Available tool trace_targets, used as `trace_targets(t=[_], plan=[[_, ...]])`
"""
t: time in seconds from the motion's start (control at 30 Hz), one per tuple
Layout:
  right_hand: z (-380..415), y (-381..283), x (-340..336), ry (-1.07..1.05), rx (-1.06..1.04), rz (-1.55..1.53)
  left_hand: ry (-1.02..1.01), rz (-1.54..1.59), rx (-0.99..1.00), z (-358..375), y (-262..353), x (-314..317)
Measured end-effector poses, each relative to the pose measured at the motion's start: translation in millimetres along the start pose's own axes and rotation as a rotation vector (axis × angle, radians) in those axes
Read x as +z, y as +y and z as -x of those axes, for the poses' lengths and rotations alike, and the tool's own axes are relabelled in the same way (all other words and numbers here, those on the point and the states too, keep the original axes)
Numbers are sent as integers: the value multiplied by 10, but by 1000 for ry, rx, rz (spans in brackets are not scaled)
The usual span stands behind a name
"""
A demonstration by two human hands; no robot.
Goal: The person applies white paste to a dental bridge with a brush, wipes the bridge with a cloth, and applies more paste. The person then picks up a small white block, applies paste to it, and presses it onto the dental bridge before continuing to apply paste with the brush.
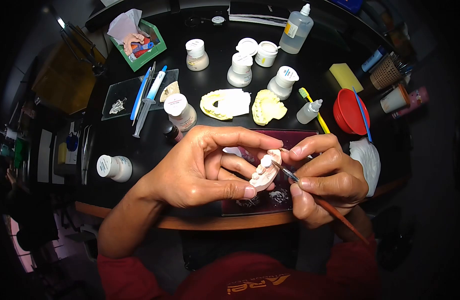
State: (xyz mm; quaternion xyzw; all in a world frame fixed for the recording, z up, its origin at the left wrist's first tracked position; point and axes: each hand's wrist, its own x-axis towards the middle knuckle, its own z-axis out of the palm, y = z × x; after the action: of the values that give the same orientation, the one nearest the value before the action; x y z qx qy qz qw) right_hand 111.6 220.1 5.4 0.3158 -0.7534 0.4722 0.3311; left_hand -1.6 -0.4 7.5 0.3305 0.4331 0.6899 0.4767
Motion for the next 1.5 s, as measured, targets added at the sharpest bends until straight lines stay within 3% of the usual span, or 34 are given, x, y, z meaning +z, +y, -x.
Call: trace_targets(t=[0.93,1.07,1.13,1.23,1.3,1.5], plan=[[-4,-7,50,84,36,-1,24,85,-22,-33,-50,17],[48,29,48,156,54,8,165,24,19,-39,-28,61],[62,10,120,223,172,10,221,-48,66,-43,-40,81],[57,15,124,180,235,70,298,-121,99,-58,-71,105],[10,-6,94,91,175,148,328,-172,101,-67,-76,103],[40,0,171,129,135,133,359,-44,51,-74,-126,60]])
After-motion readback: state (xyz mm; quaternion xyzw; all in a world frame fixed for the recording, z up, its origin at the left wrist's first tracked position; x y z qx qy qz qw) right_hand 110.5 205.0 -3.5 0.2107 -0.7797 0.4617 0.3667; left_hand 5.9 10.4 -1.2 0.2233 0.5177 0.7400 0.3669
